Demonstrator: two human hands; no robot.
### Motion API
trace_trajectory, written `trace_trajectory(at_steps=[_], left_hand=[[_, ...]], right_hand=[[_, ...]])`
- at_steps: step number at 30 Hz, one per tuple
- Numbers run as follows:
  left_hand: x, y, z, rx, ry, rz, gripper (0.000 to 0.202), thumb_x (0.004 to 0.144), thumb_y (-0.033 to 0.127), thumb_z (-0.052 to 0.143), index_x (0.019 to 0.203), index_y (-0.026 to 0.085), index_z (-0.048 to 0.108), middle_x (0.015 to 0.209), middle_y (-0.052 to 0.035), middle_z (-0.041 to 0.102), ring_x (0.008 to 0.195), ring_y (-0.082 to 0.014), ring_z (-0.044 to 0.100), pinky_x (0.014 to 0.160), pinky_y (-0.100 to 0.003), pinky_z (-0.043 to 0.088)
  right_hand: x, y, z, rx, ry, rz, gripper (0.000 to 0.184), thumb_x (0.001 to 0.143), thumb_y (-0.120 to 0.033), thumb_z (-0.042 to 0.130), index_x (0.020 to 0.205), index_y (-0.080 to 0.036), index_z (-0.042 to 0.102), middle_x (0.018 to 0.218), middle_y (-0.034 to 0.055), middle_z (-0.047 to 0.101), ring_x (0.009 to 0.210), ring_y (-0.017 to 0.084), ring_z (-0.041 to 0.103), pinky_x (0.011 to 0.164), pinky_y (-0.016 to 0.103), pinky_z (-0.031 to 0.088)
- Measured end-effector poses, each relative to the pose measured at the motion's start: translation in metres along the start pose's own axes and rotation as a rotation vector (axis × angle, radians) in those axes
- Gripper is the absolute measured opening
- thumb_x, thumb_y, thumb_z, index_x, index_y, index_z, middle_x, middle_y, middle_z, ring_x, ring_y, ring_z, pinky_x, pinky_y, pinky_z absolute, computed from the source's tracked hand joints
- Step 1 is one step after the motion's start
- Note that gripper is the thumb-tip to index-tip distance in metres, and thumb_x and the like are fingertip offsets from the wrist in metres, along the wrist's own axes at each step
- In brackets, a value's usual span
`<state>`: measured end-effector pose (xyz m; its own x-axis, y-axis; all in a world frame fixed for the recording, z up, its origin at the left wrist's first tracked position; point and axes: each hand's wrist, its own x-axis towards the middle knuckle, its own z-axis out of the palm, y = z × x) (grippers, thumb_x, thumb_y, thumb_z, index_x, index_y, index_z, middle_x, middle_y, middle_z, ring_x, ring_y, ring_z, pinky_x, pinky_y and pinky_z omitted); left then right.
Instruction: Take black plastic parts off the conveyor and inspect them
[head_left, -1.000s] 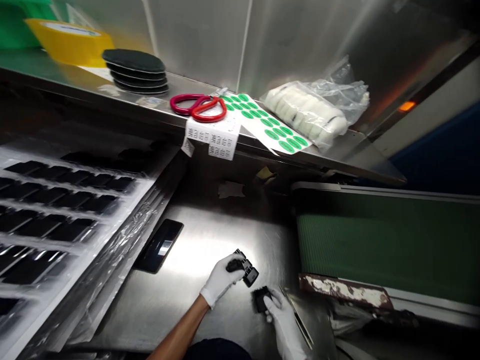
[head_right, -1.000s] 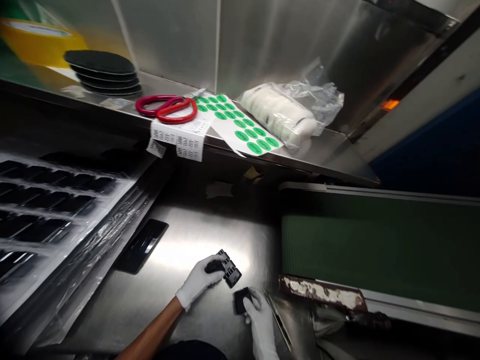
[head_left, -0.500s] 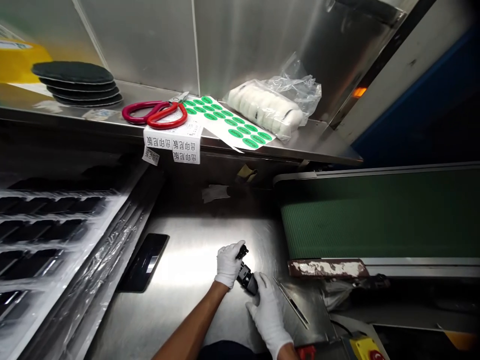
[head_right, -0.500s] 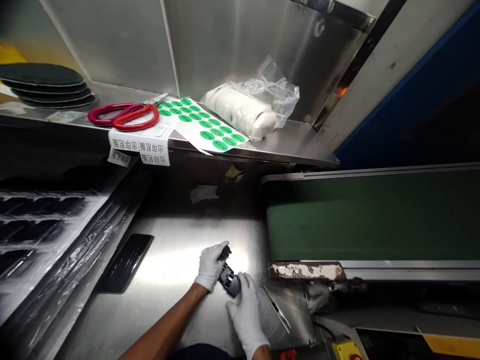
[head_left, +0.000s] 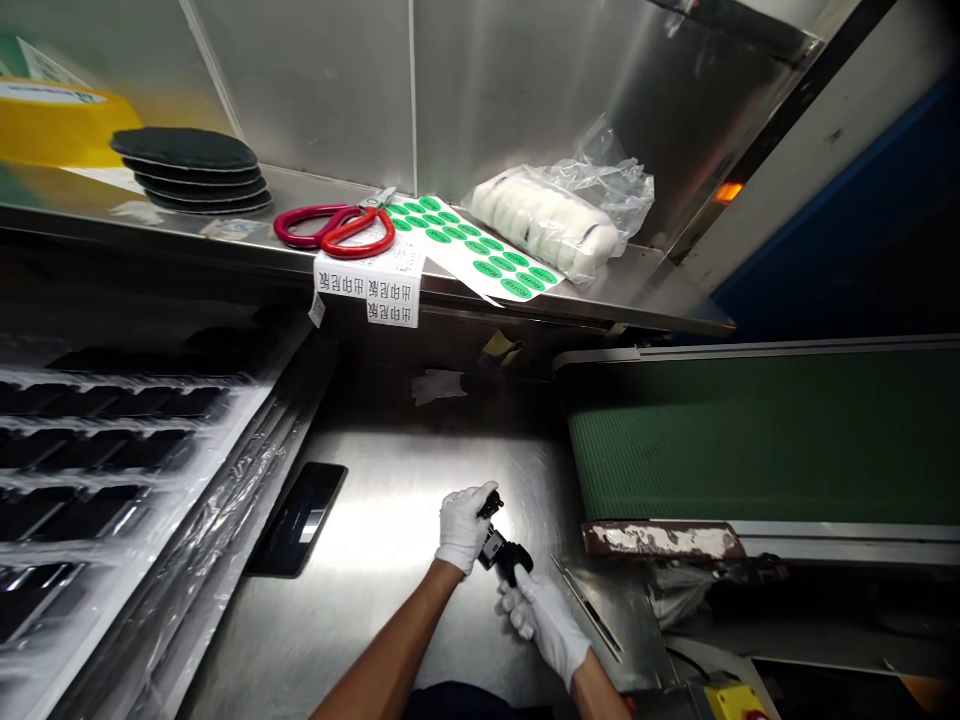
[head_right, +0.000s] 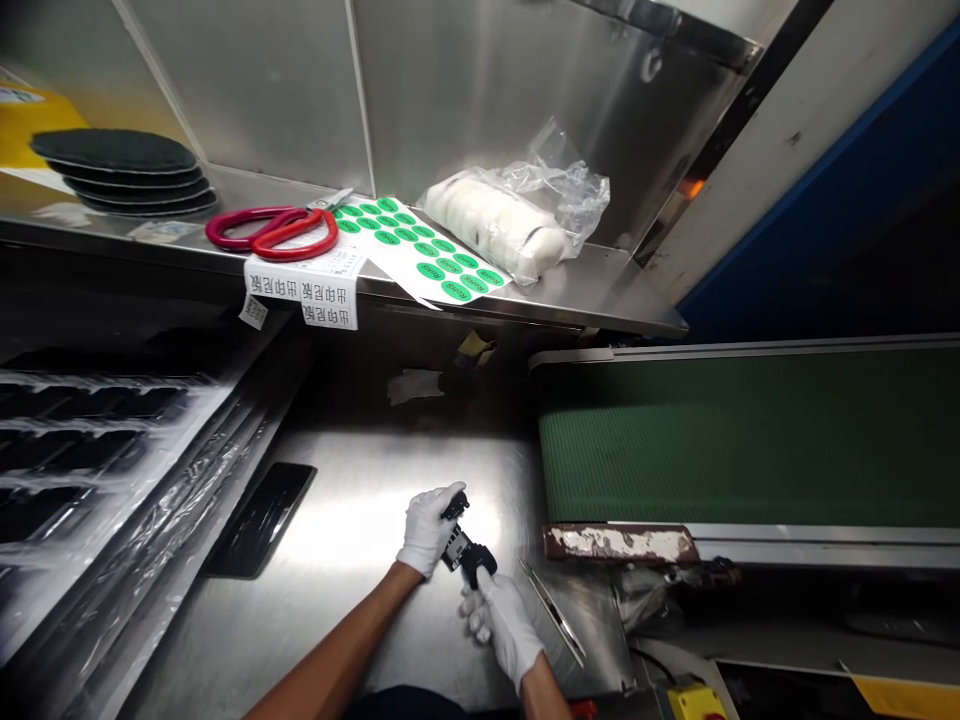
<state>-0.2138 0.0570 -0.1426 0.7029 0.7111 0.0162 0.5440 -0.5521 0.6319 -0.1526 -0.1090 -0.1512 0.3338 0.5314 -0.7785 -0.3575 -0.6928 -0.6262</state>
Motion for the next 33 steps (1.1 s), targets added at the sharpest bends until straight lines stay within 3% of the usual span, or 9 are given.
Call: trace_trajectory(at_steps=[5, 10, 22, 26, 33], left_hand=[[0.0, -0.001, 0.001, 0.002, -0.002, -0.003, 0.028, 0.094, 0.032, 0.057, 0.117, 0.018, 0.062, 0.105, -0.0059, 0.068, 0.098, -0.0211, 0.065, 0.094, -0.047, 0.051], [0.001, -0.001, 0.002, 0.001, -0.015, 0.003, 0.027, 0.094, 0.032, 0.057, 0.116, 0.017, 0.062, 0.105, -0.0058, 0.068, 0.096, -0.0207, 0.065, 0.092, -0.046, 0.052], [0.002, 0.001, 0.0, 0.038, -0.048, 0.011, 0.028, 0.094, 0.033, 0.057, 0.117, 0.018, 0.061, 0.106, -0.0061, 0.068, 0.098, -0.0212, 0.064, 0.092, -0.046, 0.052], [0.002, 0.004, -0.002, 0.082, -0.061, 0.002, 0.027, 0.094, 0.033, 0.057, 0.116, 0.018, 0.062, 0.104, -0.0057, 0.068, 0.096, -0.0208, 0.064, 0.093, -0.047, 0.051], [0.003, 0.014, -0.003, 0.151, -0.08, -0.007, 0.029, 0.093, 0.034, 0.058, 0.117, 0.018, 0.061, 0.104, -0.0054, 0.067, 0.1, -0.0222, 0.063, 0.098, -0.051, 0.046]], right_hand=[[0.008, 0.008, -0.007, 0.024, -0.075, 0.082, 0.038, 0.096, -0.046, 0.05, 0.081, -0.013, 0.06, 0.06, -0.0056, 0.056, 0.042, 0.005, 0.047, 0.041, 0.019, 0.041], [0.01, 0.008, -0.008, 0.013, -0.053, 0.086, 0.035, 0.096, -0.045, 0.051, 0.087, -0.013, 0.061, 0.065, -0.0045, 0.058, 0.046, 0.005, 0.049, 0.043, 0.019, 0.043], [0.01, -0.01, -0.006, -0.114, -0.076, 0.127, 0.028, 0.095, -0.039, 0.055, 0.088, -0.012, 0.062, 0.069, -0.0034, 0.061, 0.051, 0.006, 0.054, 0.047, 0.02, 0.048], [0.001, -0.013, -0.001, -0.167, -0.012, 0.043, 0.026, 0.094, -0.037, 0.057, 0.1, -0.012, 0.062, 0.084, 0.0008, 0.065, 0.063, 0.01, 0.061, 0.056, 0.024, 0.054], [-0.014, -0.019, -0.001, -0.312, 0.209, -0.236, 0.023, 0.093, -0.037, 0.057, 0.11, -0.022, 0.063, 0.116, 0.0067, 0.064, 0.096, 0.019, 0.063, 0.08, 0.035, 0.057]])
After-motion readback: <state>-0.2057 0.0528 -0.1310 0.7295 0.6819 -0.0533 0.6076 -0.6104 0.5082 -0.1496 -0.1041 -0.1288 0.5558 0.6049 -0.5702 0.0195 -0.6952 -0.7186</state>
